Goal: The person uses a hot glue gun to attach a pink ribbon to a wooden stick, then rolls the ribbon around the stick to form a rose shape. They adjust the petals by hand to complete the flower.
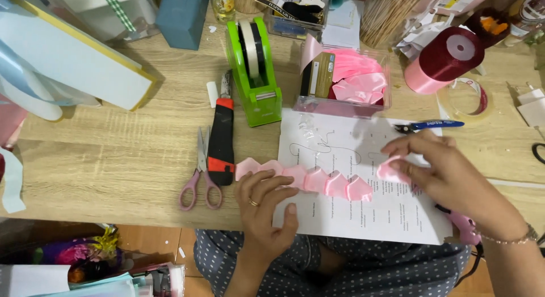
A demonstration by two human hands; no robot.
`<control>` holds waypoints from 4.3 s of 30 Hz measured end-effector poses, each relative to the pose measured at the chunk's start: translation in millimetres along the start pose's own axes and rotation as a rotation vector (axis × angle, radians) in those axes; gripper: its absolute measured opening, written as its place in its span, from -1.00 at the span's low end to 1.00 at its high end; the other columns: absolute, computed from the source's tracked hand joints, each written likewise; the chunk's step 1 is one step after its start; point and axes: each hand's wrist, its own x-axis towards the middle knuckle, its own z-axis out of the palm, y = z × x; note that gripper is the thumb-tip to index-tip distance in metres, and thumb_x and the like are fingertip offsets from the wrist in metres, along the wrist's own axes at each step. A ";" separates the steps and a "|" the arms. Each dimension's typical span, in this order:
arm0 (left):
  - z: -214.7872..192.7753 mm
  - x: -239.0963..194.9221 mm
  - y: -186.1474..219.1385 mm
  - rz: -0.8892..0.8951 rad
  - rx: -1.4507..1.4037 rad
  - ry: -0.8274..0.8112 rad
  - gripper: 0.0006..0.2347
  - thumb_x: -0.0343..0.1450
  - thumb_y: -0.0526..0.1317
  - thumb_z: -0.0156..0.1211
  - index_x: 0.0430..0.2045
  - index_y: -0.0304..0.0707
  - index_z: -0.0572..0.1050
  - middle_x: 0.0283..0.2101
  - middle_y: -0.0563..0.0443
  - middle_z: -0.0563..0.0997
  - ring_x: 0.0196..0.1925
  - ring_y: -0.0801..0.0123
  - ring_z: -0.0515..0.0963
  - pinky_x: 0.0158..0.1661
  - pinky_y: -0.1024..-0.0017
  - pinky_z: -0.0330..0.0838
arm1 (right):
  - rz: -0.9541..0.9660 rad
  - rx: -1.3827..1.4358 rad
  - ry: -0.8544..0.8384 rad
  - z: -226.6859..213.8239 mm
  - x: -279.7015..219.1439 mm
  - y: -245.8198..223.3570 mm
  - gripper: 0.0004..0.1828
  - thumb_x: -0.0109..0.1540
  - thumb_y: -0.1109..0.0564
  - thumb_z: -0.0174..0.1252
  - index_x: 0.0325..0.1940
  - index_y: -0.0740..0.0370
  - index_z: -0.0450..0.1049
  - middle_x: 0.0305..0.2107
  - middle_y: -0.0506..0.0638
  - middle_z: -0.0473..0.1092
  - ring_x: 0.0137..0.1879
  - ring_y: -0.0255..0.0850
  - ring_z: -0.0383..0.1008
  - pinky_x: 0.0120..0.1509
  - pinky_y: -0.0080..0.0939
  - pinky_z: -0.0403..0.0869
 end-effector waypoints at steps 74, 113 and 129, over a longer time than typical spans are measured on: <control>33.8 20.2 50.8 0.180 0.332 -0.653 -0.54 0.36 -0.27 0.16 0.21 -0.21 0.34 0.39 -0.13 0.28 0.46 0.01 0.15 0.37 -0.27 -0.05 | 0.804 0.450 -0.008 31.5 -92.2 3.7 -0.45 0.14 0.27 0.20 0.23 0.08 0.66 -0.51 0.16 0.53 -0.44 -0.08 0.28 -0.23 -0.18 0.29; 63.6 -8.6 48.7 0.304 0.266 -0.599 -0.71 0.39 -0.21 0.29 -0.03 -0.26 0.54 0.26 -0.01 0.53 0.38 0.00 0.34 0.30 -0.26 0.05 | 0.932 0.698 0.168 3.0 -87.9 35.8 -0.61 0.41 0.15 0.11 -0.13 0.70 0.51 -0.34 0.50 0.51 -0.23 0.27 0.52 -0.03 0.12 0.46; 87.7 2.2 40.5 0.138 0.258 -0.440 -0.78 0.44 -0.09 0.25 -0.22 -0.25 0.52 -0.17 -0.12 0.55 0.23 0.00 0.42 0.33 -0.22 -0.05 | 0.793 -0.704 -0.156 -21.5 -46.9 12.7 -0.48 0.41 -0.34 -0.10 -0.30 -0.03 0.61 -0.48 -0.08 0.60 -0.36 -0.20 0.63 -0.38 -0.21 0.47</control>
